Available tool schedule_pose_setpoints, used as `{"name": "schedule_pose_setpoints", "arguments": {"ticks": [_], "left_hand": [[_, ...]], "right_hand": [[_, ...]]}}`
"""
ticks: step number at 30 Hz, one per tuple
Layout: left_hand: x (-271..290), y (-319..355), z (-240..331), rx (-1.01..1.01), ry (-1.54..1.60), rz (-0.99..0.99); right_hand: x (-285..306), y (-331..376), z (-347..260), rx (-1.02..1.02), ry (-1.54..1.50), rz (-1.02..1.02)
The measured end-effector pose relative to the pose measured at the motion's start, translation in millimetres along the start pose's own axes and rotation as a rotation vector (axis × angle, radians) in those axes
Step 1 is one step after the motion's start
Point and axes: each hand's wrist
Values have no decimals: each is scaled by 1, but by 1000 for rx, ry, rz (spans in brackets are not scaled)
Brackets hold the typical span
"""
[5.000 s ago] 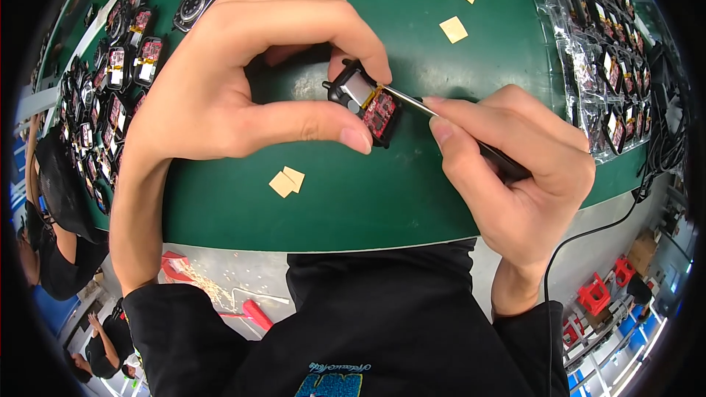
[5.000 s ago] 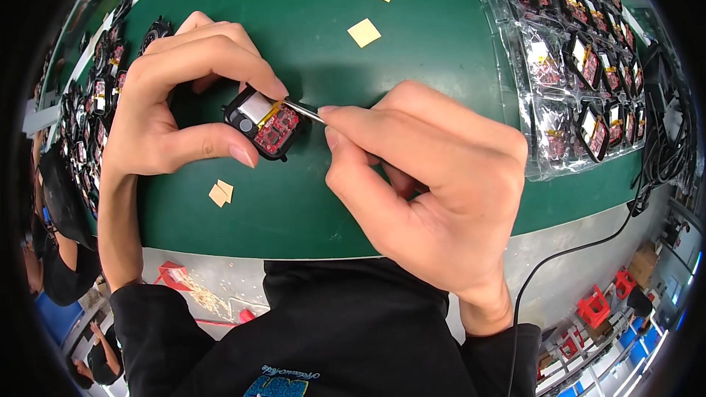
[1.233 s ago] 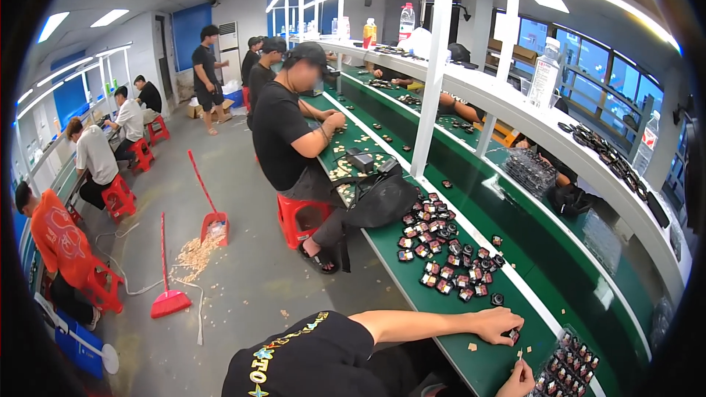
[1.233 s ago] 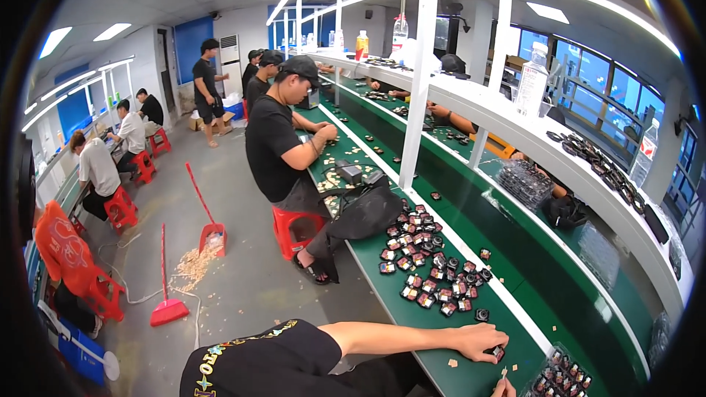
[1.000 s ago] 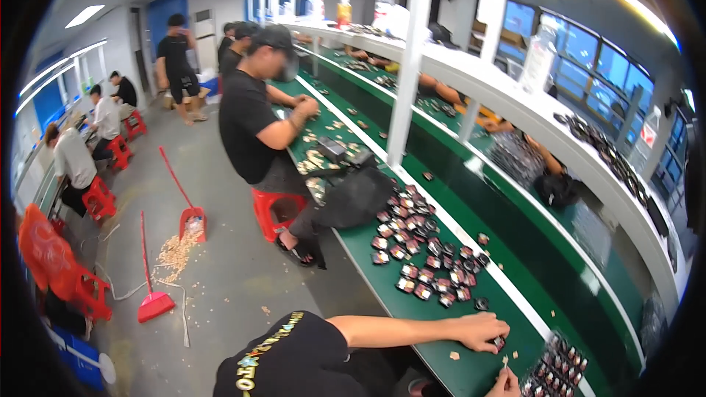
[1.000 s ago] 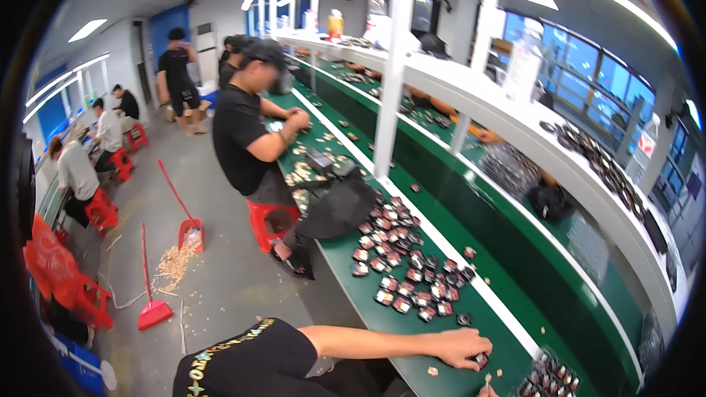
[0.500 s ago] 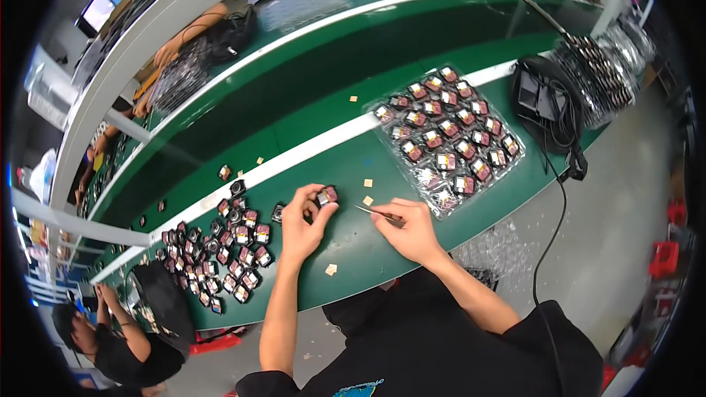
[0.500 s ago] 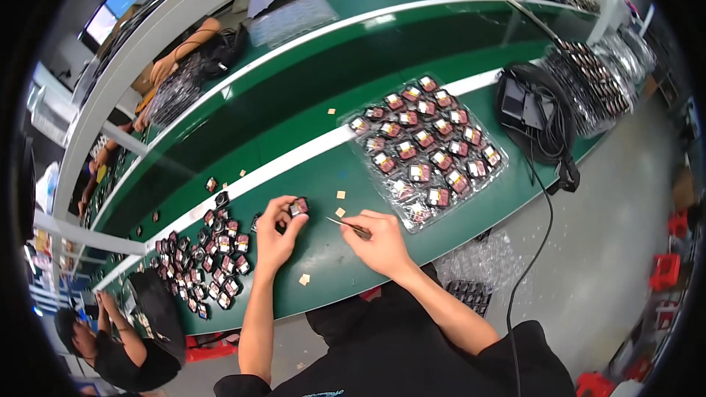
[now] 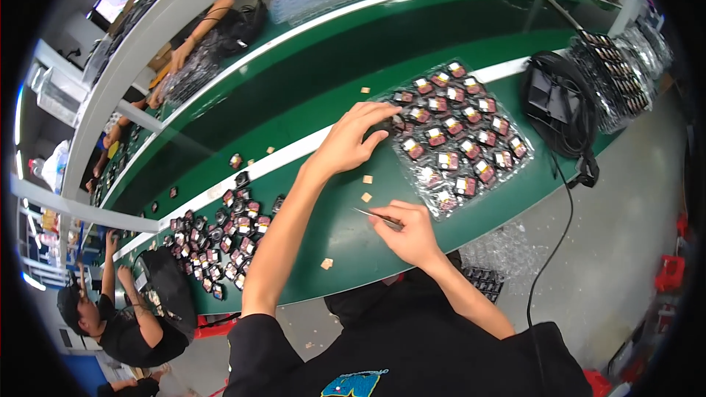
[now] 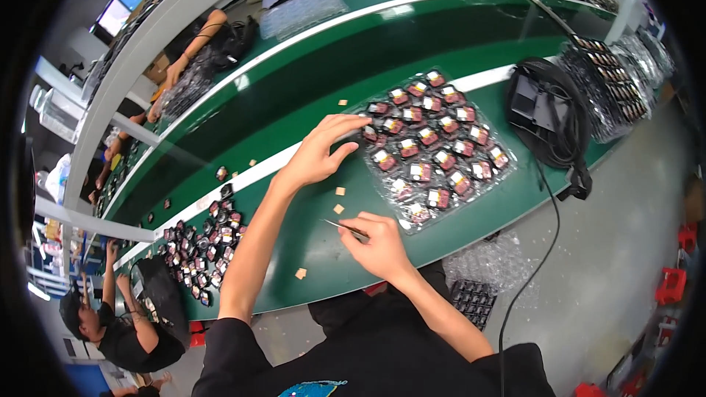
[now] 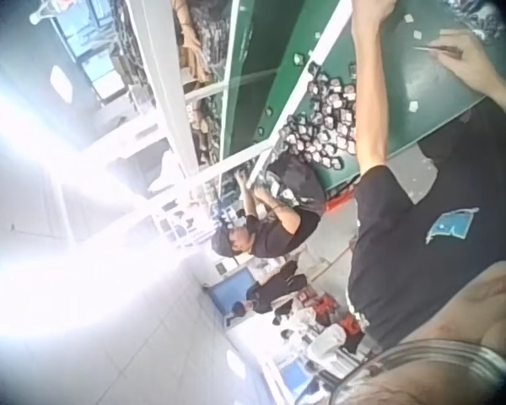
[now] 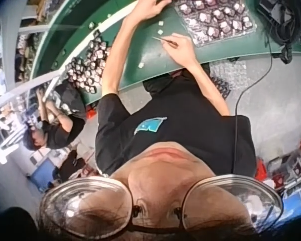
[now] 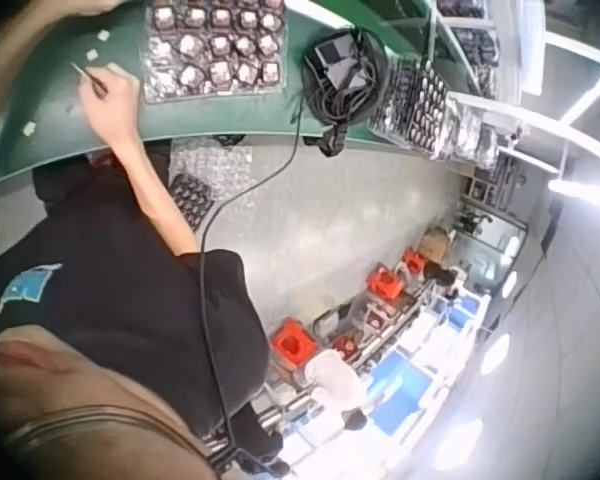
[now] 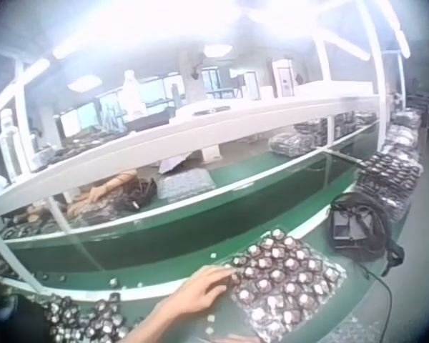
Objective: Assembling internal components of smartwatches at a factory workbench.
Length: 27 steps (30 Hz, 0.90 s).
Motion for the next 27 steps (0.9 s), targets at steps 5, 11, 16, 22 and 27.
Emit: {"name": "schedule_pose_setpoints", "arguments": {"ticks": [5, 11, 16, 22, 27], "left_hand": [[35, 36, -64, 167, -208, 208], [108, 129, -157, 686, -699, 438], [131, 173, -167, 629, -426, 464], [106, 154, -125, 489, -220, 493], [35, 166, -36, 218, -95, 206]], "right_hand": [[4, -3, -2, -21, 12, -4], [4, -7, -2, -45, 40, -58], [-3, -8, -1, -49, 57, -90], [-7, -28, -2, -310, -193, -63], [-17, -53, 9, -380, -276, 3]]}}
Point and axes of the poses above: each hand's wrist, its own y-axis away from the middle knuckle, its own x-axis out of the back of the hand, z = x × y, and after that the axes turned 15 degrees about x, right-handed
